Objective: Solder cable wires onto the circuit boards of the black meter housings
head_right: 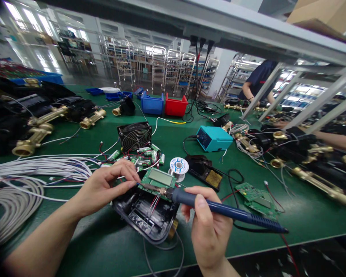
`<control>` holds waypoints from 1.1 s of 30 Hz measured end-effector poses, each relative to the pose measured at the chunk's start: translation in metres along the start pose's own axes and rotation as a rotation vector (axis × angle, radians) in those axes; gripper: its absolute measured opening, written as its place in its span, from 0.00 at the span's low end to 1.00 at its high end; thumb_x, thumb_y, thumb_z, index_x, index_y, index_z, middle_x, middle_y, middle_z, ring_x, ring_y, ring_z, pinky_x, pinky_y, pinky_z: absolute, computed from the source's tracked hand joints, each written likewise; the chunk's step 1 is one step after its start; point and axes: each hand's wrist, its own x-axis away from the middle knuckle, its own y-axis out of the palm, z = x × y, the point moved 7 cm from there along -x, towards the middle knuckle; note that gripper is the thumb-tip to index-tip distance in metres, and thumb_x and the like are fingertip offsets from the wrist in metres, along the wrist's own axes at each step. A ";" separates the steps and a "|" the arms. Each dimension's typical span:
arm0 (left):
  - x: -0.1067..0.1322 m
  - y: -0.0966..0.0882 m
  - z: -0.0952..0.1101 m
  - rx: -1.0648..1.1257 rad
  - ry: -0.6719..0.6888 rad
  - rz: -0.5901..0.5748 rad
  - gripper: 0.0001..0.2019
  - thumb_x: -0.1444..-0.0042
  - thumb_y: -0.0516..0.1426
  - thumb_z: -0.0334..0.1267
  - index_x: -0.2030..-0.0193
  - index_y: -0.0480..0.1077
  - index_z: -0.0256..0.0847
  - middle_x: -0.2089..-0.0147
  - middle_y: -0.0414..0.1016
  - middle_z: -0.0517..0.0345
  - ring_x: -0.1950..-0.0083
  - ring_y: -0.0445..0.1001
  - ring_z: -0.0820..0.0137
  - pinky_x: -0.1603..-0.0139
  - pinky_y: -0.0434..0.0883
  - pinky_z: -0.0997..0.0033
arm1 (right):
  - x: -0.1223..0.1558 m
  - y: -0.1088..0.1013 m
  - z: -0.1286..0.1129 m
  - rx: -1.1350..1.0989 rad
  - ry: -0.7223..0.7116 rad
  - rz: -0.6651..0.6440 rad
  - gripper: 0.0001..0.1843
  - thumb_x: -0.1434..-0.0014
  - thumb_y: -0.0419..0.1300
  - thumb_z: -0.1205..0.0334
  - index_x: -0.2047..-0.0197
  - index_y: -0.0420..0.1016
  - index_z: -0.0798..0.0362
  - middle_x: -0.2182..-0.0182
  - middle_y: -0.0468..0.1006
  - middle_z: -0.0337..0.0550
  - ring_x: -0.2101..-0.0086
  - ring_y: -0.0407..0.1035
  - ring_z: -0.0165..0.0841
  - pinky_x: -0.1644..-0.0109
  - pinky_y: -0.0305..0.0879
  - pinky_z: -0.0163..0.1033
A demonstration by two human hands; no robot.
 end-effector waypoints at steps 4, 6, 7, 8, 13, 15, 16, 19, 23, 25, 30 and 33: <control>0.000 0.000 0.001 -0.016 0.013 0.001 0.07 0.41 0.58 0.31 0.70 0.74 0.39 0.65 0.78 0.56 0.58 0.74 0.67 0.52 0.68 0.65 | -0.002 0.000 -0.002 -0.004 0.003 0.029 0.12 0.39 0.62 0.55 0.68 0.82 0.52 0.82 0.75 0.39 0.83 0.68 0.27 0.82 0.62 0.28; 0.000 0.000 0.001 -0.022 0.018 0.003 0.07 0.41 0.58 0.30 0.70 0.73 0.38 0.65 0.78 0.56 0.58 0.74 0.67 0.52 0.68 0.65 | -0.003 0.000 -0.003 0.008 0.003 0.028 0.12 0.39 0.62 0.55 0.68 0.82 0.52 0.82 0.75 0.39 0.82 0.68 0.27 0.82 0.62 0.28; 0.000 0.000 0.002 -0.023 0.020 0.004 0.07 0.41 0.58 0.30 0.70 0.73 0.38 0.65 0.78 0.56 0.58 0.74 0.67 0.52 0.68 0.64 | -0.003 0.000 -0.003 0.013 0.004 0.023 0.12 0.39 0.62 0.55 0.68 0.82 0.52 0.82 0.75 0.39 0.82 0.68 0.27 0.81 0.62 0.28; 0.000 0.000 0.002 -0.024 0.022 0.004 0.07 0.41 0.58 0.30 0.70 0.73 0.38 0.65 0.78 0.56 0.58 0.74 0.67 0.52 0.68 0.64 | -0.004 0.000 -0.003 0.018 0.005 0.017 0.11 0.38 0.62 0.56 0.67 0.82 0.52 0.82 0.75 0.39 0.82 0.68 0.27 0.81 0.62 0.28; 0.000 0.000 0.002 -0.026 0.023 0.001 0.07 0.41 0.58 0.30 0.70 0.73 0.39 0.65 0.78 0.56 0.58 0.74 0.67 0.52 0.68 0.64 | -0.006 0.000 -0.003 0.023 0.004 0.030 0.11 0.39 0.61 0.57 0.69 0.82 0.53 0.83 0.74 0.39 0.83 0.67 0.27 0.83 0.61 0.28; 0.000 0.000 0.002 -0.029 0.021 0.000 0.07 0.41 0.58 0.30 0.70 0.73 0.39 0.65 0.78 0.56 0.58 0.74 0.67 0.52 0.68 0.64 | -0.007 -0.001 -0.003 0.005 0.008 0.063 0.12 0.40 0.61 0.57 0.70 0.81 0.53 0.83 0.74 0.40 0.83 0.67 0.28 0.83 0.61 0.29; 0.000 0.000 0.002 -0.029 0.019 -0.001 0.07 0.41 0.58 0.30 0.70 0.73 0.39 0.65 0.78 0.56 0.58 0.74 0.67 0.52 0.68 0.64 | -0.008 -0.002 -0.003 -0.008 0.013 0.082 0.12 0.40 0.61 0.57 0.70 0.81 0.53 0.83 0.74 0.40 0.84 0.67 0.28 0.83 0.61 0.29; 0.000 0.000 0.001 -0.030 0.013 0.000 0.07 0.41 0.58 0.31 0.70 0.73 0.39 0.65 0.78 0.56 0.58 0.74 0.66 0.52 0.68 0.64 | -0.009 -0.006 -0.003 -0.054 0.024 0.137 0.11 0.42 0.62 0.57 0.71 0.82 0.53 0.83 0.73 0.40 0.84 0.68 0.28 0.84 0.62 0.29; 0.000 -0.001 0.001 -0.035 0.015 0.006 0.07 0.41 0.58 0.31 0.70 0.73 0.39 0.65 0.78 0.56 0.58 0.74 0.66 0.52 0.68 0.65 | -0.010 -0.008 -0.005 -0.068 0.020 0.136 0.10 0.44 0.64 0.56 0.71 0.83 0.53 0.83 0.74 0.40 0.84 0.68 0.28 0.83 0.62 0.28; 0.000 -0.001 0.001 -0.037 0.017 0.006 0.07 0.41 0.58 0.31 0.70 0.73 0.40 0.65 0.78 0.57 0.58 0.74 0.66 0.52 0.68 0.64 | -0.011 -0.007 -0.005 -0.059 0.029 0.118 0.10 0.44 0.64 0.56 0.71 0.83 0.52 0.82 0.75 0.40 0.83 0.69 0.28 0.82 0.63 0.28; 0.000 0.000 0.001 -0.042 0.024 0.003 0.07 0.41 0.58 0.31 0.71 0.73 0.40 0.65 0.79 0.56 0.57 0.74 0.66 0.52 0.68 0.64 | -0.026 -0.001 0.000 -0.105 0.092 0.012 0.06 0.46 0.66 0.58 0.69 0.80 0.51 0.79 0.76 0.39 0.80 0.70 0.28 0.80 0.65 0.29; -0.001 0.000 0.002 -0.043 0.030 -0.002 0.07 0.41 0.58 0.31 0.71 0.72 0.40 0.65 0.79 0.56 0.58 0.74 0.66 0.52 0.68 0.64 | -0.038 0.002 0.003 -0.109 0.105 -0.071 0.07 0.47 0.66 0.57 0.71 0.80 0.52 0.78 0.76 0.40 0.80 0.69 0.28 0.79 0.65 0.30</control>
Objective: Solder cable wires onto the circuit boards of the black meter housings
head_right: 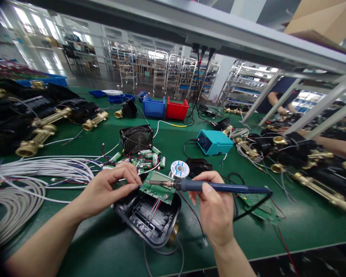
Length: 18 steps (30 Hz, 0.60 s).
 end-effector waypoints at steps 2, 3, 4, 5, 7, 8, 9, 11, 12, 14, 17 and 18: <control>0.000 0.000 0.000 0.000 -0.001 -0.004 0.07 0.41 0.58 0.31 0.71 0.71 0.40 0.65 0.79 0.56 0.58 0.74 0.66 0.52 0.68 0.64 | -0.006 0.001 0.004 -0.004 0.034 -0.050 0.08 0.48 0.66 0.56 0.71 0.80 0.53 0.77 0.77 0.41 0.79 0.69 0.28 0.78 0.65 0.30; 0.000 0.000 0.000 0.000 -0.003 -0.005 0.07 0.41 0.58 0.31 0.71 0.71 0.40 0.65 0.79 0.56 0.58 0.74 0.66 0.52 0.68 0.63 | -0.008 0.001 0.007 -0.007 0.056 -0.072 0.09 0.49 0.67 0.56 0.71 0.80 0.53 0.77 0.77 0.41 0.79 0.68 0.28 0.78 0.64 0.30; 0.000 0.000 0.000 0.000 -0.006 -0.006 0.07 0.41 0.58 0.31 0.71 0.71 0.40 0.65 0.79 0.56 0.58 0.74 0.66 0.52 0.68 0.63 | -0.010 0.002 0.009 -0.010 0.076 -0.088 0.09 0.50 0.67 0.55 0.71 0.80 0.53 0.77 0.77 0.41 0.79 0.68 0.28 0.78 0.64 0.30; 0.000 0.000 0.000 -0.001 -0.009 -0.007 0.07 0.41 0.58 0.32 0.71 0.71 0.40 0.65 0.79 0.56 0.58 0.74 0.66 0.52 0.68 0.63 | -0.011 0.002 0.011 -0.011 0.092 -0.098 0.10 0.51 0.68 0.55 0.71 0.80 0.53 0.76 0.77 0.41 0.79 0.68 0.28 0.78 0.64 0.30; 0.000 0.000 -0.001 0.000 -0.016 -0.009 0.07 0.41 0.58 0.32 0.71 0.71 0.40 0.65 0.79 0.56 0.58 0.74 0.66 0.52 0.68 0.63 | -0.013 0.003 0.014 -0.012 0.118 -0.109 0.10 0.52 0.68 0.55 0.72 0.80 0.53 0.76 0.78 0.42 0.78 0.68 0.28 0.78 0.63 0.31; 0.000 0.000 -0.001 0.001 -0.020 -0.010 0.07 0.41 0.58 0.32 0.71 0.71 0.40 0.65 0.79 0.56 0.58 0.74 0.66 0.51 0.68 0.63 | -0.014 0.003 0.015 -0.012 0.128 -0.111 0.10 0.52 0.68 0.55 0.72 0.80 0.53 0.76 0.78 0.42 0.78 0.68 0.29 0.77 0.63 0.31; 0.000 0.000 -0.001 0.001 -0.023 -0.011 0.07 0.41 0.58 0.32 0.71 0.71 0.40 0.65 0.79 0.56 0.58 0.74 0.66 0.51 0.68 0.63 | -0.015 0.003 0.015 -0.012 0.137 -0.112 0.10 0.53 0.68 0.55 0.72 0.80 0.53 0.76 0.78 0.42 0.79 0.68 0.29 0.77 0.63 0.31; 0.000 0.000 -0.002 0.003 -0.027 -0.010 0.07 0.41 0.58 0.31 0.71 0.71 0.41 0.65 0.79 0.56 0.58 0.74 0.66 0.51 0.68 0.63 | -0.016 0.003 0.017 -0.016 0.150 -0.112 0.10 0.53 0.67 0.55 0.73 0.79 0.54 0.76 0.78 0.42 0.79 0.68 0.29 0.78 0.62 0.32; 0.000 0.001 -0.002 0.004 -0.029 -0.010 0.07 0.41 0.58 0.31 0.71 0.71 0.41 0.65 0.79 0.56 0.58 0.74 0.66 0.51 0.68 0.63 | -0.016 0.003 0.017 -0.017 0.155 -0.112 0.10 0.54 0.67 0.54 0.73 0.79 0.54 0.77 0.77 0.41 0.79 0.67 0.29 0.78 0.61 0.33; 0.000 0.001 -0.002 0.006 -0.029 -0.010 0.07 0.41 0.58 0.32 0.71 0.71 0.41 0.65 0.79 0.56 0.58 0.74 0.66 0.51 0.68 0.63 | -0.017 0.003 0.018 -0.015 0.162 -0.117 0.11 0.54 0.67 0.54 0.73 0.79 0.54 0.77 0.77 0.41 0.80 0.67 0.30 0.78 0.61 0.33; 0.000 0.000 -0.002 0.009 -0.027 -0.008 0.07 0.41 0.58 0.32 0.71 0.71 0.41 0.65 0.79 0.56 0.58 0.74 0.65 0.51 0.68 0.63 | -0.019 0.003 0.022 -0.009 0.174 -0.121 0.11 0.54 0.66 0.54 0.73 0.78 0.54 0.78 0.77 0.41 0.80 0.67 0.30 0.79 0.59 0.33; 0.000 0.000 -0.002 0.011 -0.026 -0.007 0.07 0.41 0.58 0.31 0.71 0.71 0.41 0.65 0.79 0.56 0.58 0.74 0.65 0.51 0.68 0.63 | -0.020 0.003 0.023 -0.011 0.181 -0.119 0.11 0.54 0.66 0.54 0.73 0.78 0.54 0.78 0.77 0.41 0.81 0.67 0.30 0.80 0.59 0.33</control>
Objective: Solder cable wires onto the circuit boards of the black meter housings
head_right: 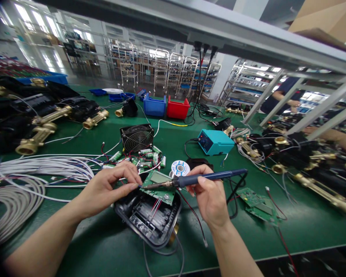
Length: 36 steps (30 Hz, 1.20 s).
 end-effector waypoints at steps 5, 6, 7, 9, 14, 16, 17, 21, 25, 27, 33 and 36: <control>0.000 0.000 0.001 0.003 -0.011 -0.005 0.07 0.41 0.58 0.31 0.71 0.72 0.40 0.65 0.79 0.56 0.58 0.74 0.65 0.51 0.68 0.62 | -0.005 -0.001 0.006 -0.027 0.031 0.002 0.11 0.55 0.66 0.55 0.73 0.78 0.54 0.78 0.77 0.40 0.80 0.66 0.29 0.79 0.60 0.32; 0.000 0.000 0.001 0.004 -0.013 -0.006 0.07 0.41 0.58 0.31 0.71 0.72 0.40 0.65 0.78 0.56 0.58 0.74 0.65 0.51 0.68 0.62 | -0.006 0.000 0.007 -0.023 0.033 -0.003 0.11 0.54 0.66 0.55 0.73 0.77 0.54 0.77 0.77 0.40 0.80 0.66 0.29 0.79 0.61 0.32; 0.000 0.000 0.001 0.005 -0.014 -0.005 0.07 0.41 0.58 0.31 0.71 0.72 0.40 0.65 0.78 0.56 0.58 0.74 0.65 0.51 0.68 0.62 | -0.007 0.000 0.008 -0.019 0.032 -0.007 0.11 0.54 0.65 0.55 0.73 0.77 0.54 0.77 0.77 0.40 0.80 0.66 0.29 0.79 0.61 0.32; 0.000 0.000 0.000 0.004 -0.013 -0.004 0.07 0.41 0.58 0.32 0.71 0.72 0.40 0.65 0.79 0.56 0.58 0.74 0.66 0.51 0.69 0.62 | -0.007 -0.001 0.010 -0.016 0.028 -0.015 0.11 0.53 0.65 0.55 0.72 0.77 0.54 0.77 0.76 0.40 0.80 0.66 0.29 0.79 0.60 0.32; 0.000 0.000 0.000 0.004 -0.006 0.000 0.07 0.41 0.58 0.32 0.71 0.72 0.40 0.65 0.79 0.56 0.58 0.74 0.66 0.52 0.69 0.63 | -0.008 -0.001 0.012 -0.032 0.033 -0.010 0.11 0.53 0.64 0.54 0.73 0.77 0.54 0.78 0.76 0.40 0.81 0.66 0.29 0.81 0.59 0.33; 0.000 0.000 0.000 0.002 -0.006 0.001 0.07 0.41 0.58 0.32 0.71 0.72 0.41 0.65 0.79 0.56 0.58 0.74 0.66 0.52 0.69 0.63 | -0.008 -0.003 0.011 -0.052 0.039 0.000 0.11 0.53 0.64 0.54 0.74 0.77 0.54 0.78 0.75 0.39 0.81 0.66 0.29 0.81 0.58 0.33; 0.000 0.000 0.000 0.000 -0.007 0.000 0.07 0.41 0.58 0.32 0.71 0.72 0.41 0.65 0.79 0.56 0.58 0.74 0.66 0.52 0.69 0.63 | -0.009 -0.004 0.010 -0.068 0.039 0.007 0.11 0.54 0.64 0.54 0.74 0.78 0.54 0.78 0.75 0.39 0.81 0.66 0.29 0.82 0.58 0.33; 0.000 0.000 0.001 -0.004 -0.005 -0.001 0.07 0.41 0.58 0.31 0.71 0.72 0.40 0.65 0.79 0.56 0.58 0.74 0.66 0.52 0.69 0.64 | -0.011 -0.008 0.006 -0.121 0.018 0.019 0.10 0.53 0.65 0.54 0.73 0.79 0.52 0.77 0.75 0.38 0.81 0.68 0.29 0.82 0.59 0.33; -0.001 -0.001 0.002 -0.005 0.013 0.001 0.07 0.41 0.58 0.31 0.71 0.72 0.40 0.65 0.79 0.56 0.58 0.75 0.66 0.54 0.70 0.64 | -0.010 -0.007 0.002 -0.094 -0.082 -0.021 0.09 0.45 0.64 0.54 0.63 0.80 0.48 0.75 0.80 0.38 0.76 0.74 0.33 0.75 0.70 0.37; -0.001 0.000 0.002 -0.007 0.020 -0.006 0.07 0.41 0.58 0.31 0.71 0.72 0.40 0.65 0.79 0.56 0.59 0.75 0.66 0.54 0.70 0.65 | -0.006 -0.003 0.000 -0.016 -0.175 -0.064 0.12 0.40 0.64 0.54 0.54 0.79 0.46 0.67 0.85 0.40 0.70 0.79 0.35 0.67 0.76 0.42; -0.001 0.000 0.002 -0.011 0.021 -0.007 0.07 0.41 0.58 0.30 0.71 0.71 0.40 0.65 0.79 0.56 0.59 0.75 0.67 0.54 0.70 0.65 | 0.010 0.013 0.002 0.566 -0.364 -0.171 0.11 0.33 0.59 0.58 0.50 0.79 0.45 0.54 0.84 0.43 0.54 0.79 0.37 0.49 0.75 0.44; -0.001 0.001 0.002 -0.016 0.021 -0.011 0.07 0.41 0.58 0.30 0.70 0.71 0.40 0.65 0.79 0.56 0.59 0.74 0.66 0.54 0.69 0.65 | 0.015 0.018 0.004 0.692 -0.363 -0.228 0.12 0.35 0.61 0.58 0.48 0.76 0.46 0.52 0.82 0.44 0.52 0.78 0.38 0.49 0.74 0.42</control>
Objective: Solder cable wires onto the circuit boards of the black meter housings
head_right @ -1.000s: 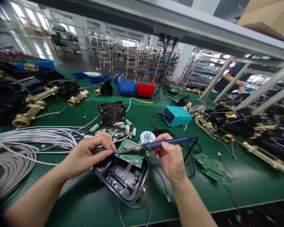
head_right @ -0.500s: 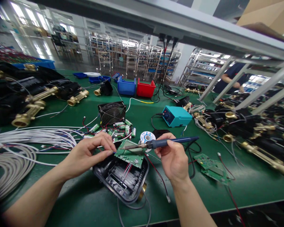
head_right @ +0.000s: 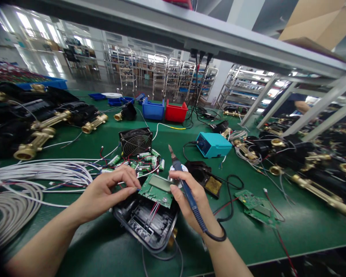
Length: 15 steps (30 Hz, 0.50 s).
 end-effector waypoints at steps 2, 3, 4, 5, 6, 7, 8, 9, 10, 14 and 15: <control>0.000 0.000 0.000 -0.005 0.004 -0.002 0.07 0.40 0.58 0.30 0.70 0.72 0.40 0.65 0.79 0.56 0.59 0.74 0.66 0.54 0.69 0.65 | 0.001 0.003 -0.002 0.022 -0.003 -0.034 0.13 0.36 0.62 0.58 0.48 0.75 0.46 0.52 0.82 0.45 0.52 0.78 0.38 0.49 0.74 0.43; 0.000 0.000 0.000 -0.007 0.004 -0.003 0.07 0.40 0.58 0.30 0.70 0.71 0.40 0.65 0.79 0.56 0.58 0.74 0.66 0.54 0.69 0.65 | 0.001 0.004 -0.003 0.028 -0.007 -0.040 0.13 0.37 0.62 0.59 0.48 0.75 0.47 0.52 0.82 0.45 0.52 0.78 0.39 0.49 0.74 0.43; 0.000 0.000 -0.001 -0.008 0.005 -0.003 0.07 0.40 0.58 0.30 0.70 0.71 0.40 0.65 0.79 0.56 0.58 0.74 0.66 0.54 0.69 0.65 | 0.002 0.005 -0.004 0.031 -0.011 -0.042 0.13 0.37 0.62 0.59 0.49 0.75 0.47 0.53 0.82 0.45 0.52 0.78 0.39 0.49 0.74 0.42; 0.000 0.000 -0.001 -0.008 0.007 -0.004 0.07 0.41 0.58 0.29 0.70 0.71 0.40 0.65 0.79 0.56 0.58 0.74 0.66 0.54 0.69 0.65 | 0.002 0.006 -0.005 0.031 -0.017 -0.037 0.13 0.37 0.62 0.60 0.49 0.75 0.47 0.53 0.82 0.45 0.52 0.78 0.39 0.50 0.75 0.42; 0.000 0.000 -0.001 -0.007 0.009 -0.005 0.07 0.41 0.58 0.29 0.70 0.71 0.40 0.65 0.79 0.56 0.58 0.74 0.66 0.53 0.69 0.65 | 0.003 0.006 -0.006 0.027 -0.026 -0.028 0.12 0.37 0.62 0.61 0.49 0.75 0.47 0.53 0.82 0.45 0.52 0.78 0.39 0.51 0.75 0.42; 0.001 0.000 -0.001 -0.006 0.010 -0.006 0.07 0.41 0.58 0.29 0.70 0.71 0.40 0.65 0.79 0.56 0.58 0.74 0.66 0.53 0.69 0.65 | 0.004 0.007 -0.006 0.020 -0.037 -0.018 0.12 0.38 0.63 0.62 0.50 0.75 0.47 0.53 0.82 0.45 0.52 0.78 0.39 0.50 0.75 0.42; 0.001 0.000 -0.001 -0.004 0.012 -0.008 0.07 0.41 0.58 0.29 0.70 0.72 0.40 0.64 0.79 0.56 0.58 0.74 0.66 0.53 0.69 0.65 | 0.005 0.007 -0.007 0.009 -0.049 -0.007 0.12 0.38 0.63 0.63 0.50 0.76 0.46 0.53 0.83 0.45 0.51 0.78 0.39 0.50 0.74 0.42; 0.001 0.000 -0.001 -0.003 0.013 -0.011 0.07 0.41 0.58 0.29 0.70 0.72 0.40 0.64 0.79 0.56 0.58 0.74 0.67 0.53 0.69 0.66 | 0.006 0.007 -0.007 -0.004 -0.061 0.005 0.12 0.38 0.63 0.64 0.50 0.75 0.46 0.53 0.83 0.45 0.51 0.77 0.39 0.48 0.74 0.43; 0.001 0.000 -0.001 -0.002 0.015 -0.012 0.07 0.41 0.58 0.29 0.69 0.72 0.40 0.64 0.79 0.56 0.58 0.74 0.67 0.53 0.69 0.66 | 0.007 0.007 -0.007 -0.020 -0.071 0.019 0.12 0.39 0.63 0.64 0.51 0.75 0.46 0.53 0.82 0.45 0.50 0.77 0.39 0.47 0.73 0.44; 0.001 0.000 0.000 -0.010 0.020 -0.009 0.07 0.40 0.58 0.30 0.70 0.72 0.40 0.64 0.79 0.56 0.58 0.74 0.66 0.53 0.69 0.66 | 0.013 0.005 -0.009 -0.051 -0.110 0.067 0.15 0.39 0.63 0.67 0.49 0.74 0.44 0.50 0.81 0.45 0.48 0.76 0.40 0.42 0.70 0.48; 0.001 0.000 0.000 -0.013 0.025 -0.006 0.07 0.40 0.58 0.30 0.70 0.72 0.40 0.65 0.79 0.56 0.58 0.74 0.67 0.53 0.69 0.66 | 0.014 0.004 -0.011 -0.041 -0.131 0.076 0.16 0.39 0.63 0.68 0.49 0.74 0.44 0.50 0.81 0.45 0.47 0.75 0.40 0.41 0.70 0.48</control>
